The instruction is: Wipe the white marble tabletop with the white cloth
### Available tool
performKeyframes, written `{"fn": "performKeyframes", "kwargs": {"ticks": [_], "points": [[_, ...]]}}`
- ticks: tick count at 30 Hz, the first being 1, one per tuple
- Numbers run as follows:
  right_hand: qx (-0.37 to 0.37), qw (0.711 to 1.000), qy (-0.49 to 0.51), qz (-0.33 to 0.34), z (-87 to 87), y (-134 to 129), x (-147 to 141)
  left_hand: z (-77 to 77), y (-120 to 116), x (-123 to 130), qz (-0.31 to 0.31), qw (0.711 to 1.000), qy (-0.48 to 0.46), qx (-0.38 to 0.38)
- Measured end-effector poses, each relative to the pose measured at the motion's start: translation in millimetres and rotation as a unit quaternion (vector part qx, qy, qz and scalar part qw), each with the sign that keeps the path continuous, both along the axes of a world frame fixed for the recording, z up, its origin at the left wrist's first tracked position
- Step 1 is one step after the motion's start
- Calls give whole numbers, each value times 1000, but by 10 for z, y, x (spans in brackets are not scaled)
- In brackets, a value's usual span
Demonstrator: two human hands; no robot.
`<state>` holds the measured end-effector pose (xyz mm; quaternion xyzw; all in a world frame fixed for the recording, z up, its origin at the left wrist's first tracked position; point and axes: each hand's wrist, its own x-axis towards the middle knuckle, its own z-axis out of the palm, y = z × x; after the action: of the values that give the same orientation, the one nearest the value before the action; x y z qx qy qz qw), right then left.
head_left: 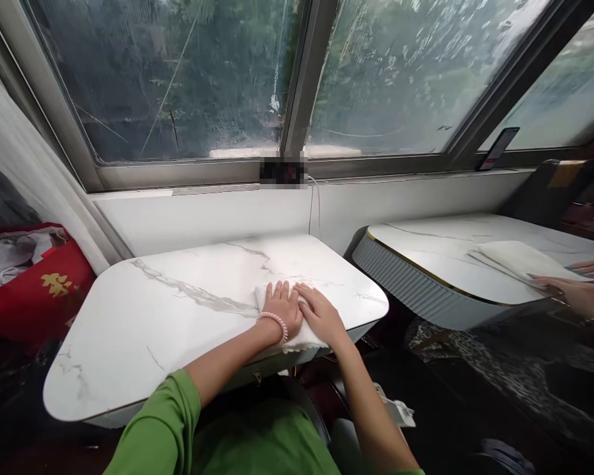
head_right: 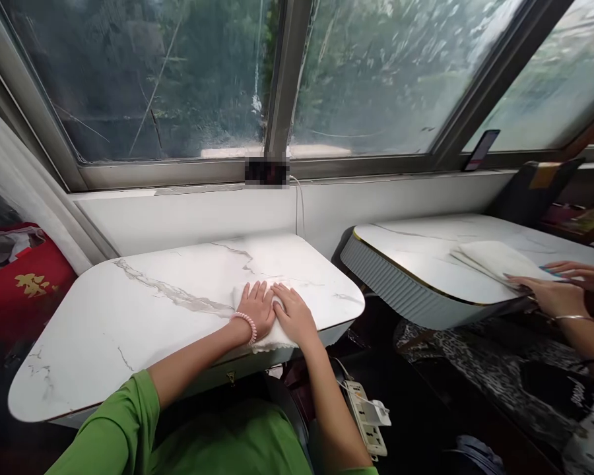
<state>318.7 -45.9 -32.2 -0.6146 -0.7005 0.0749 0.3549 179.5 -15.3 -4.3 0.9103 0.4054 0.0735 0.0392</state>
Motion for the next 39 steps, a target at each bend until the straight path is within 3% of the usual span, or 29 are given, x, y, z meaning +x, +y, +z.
{"fn": "performKeyframes", "kwargs": {"ticks": [22,39], "points": [[28,998,52,-37,-23,15,-7,-13,96,-77,-57,998,-24,6],[16,997,50,-52,35,17,-56,19,106,-82,-54,998,-32,-21]]}}
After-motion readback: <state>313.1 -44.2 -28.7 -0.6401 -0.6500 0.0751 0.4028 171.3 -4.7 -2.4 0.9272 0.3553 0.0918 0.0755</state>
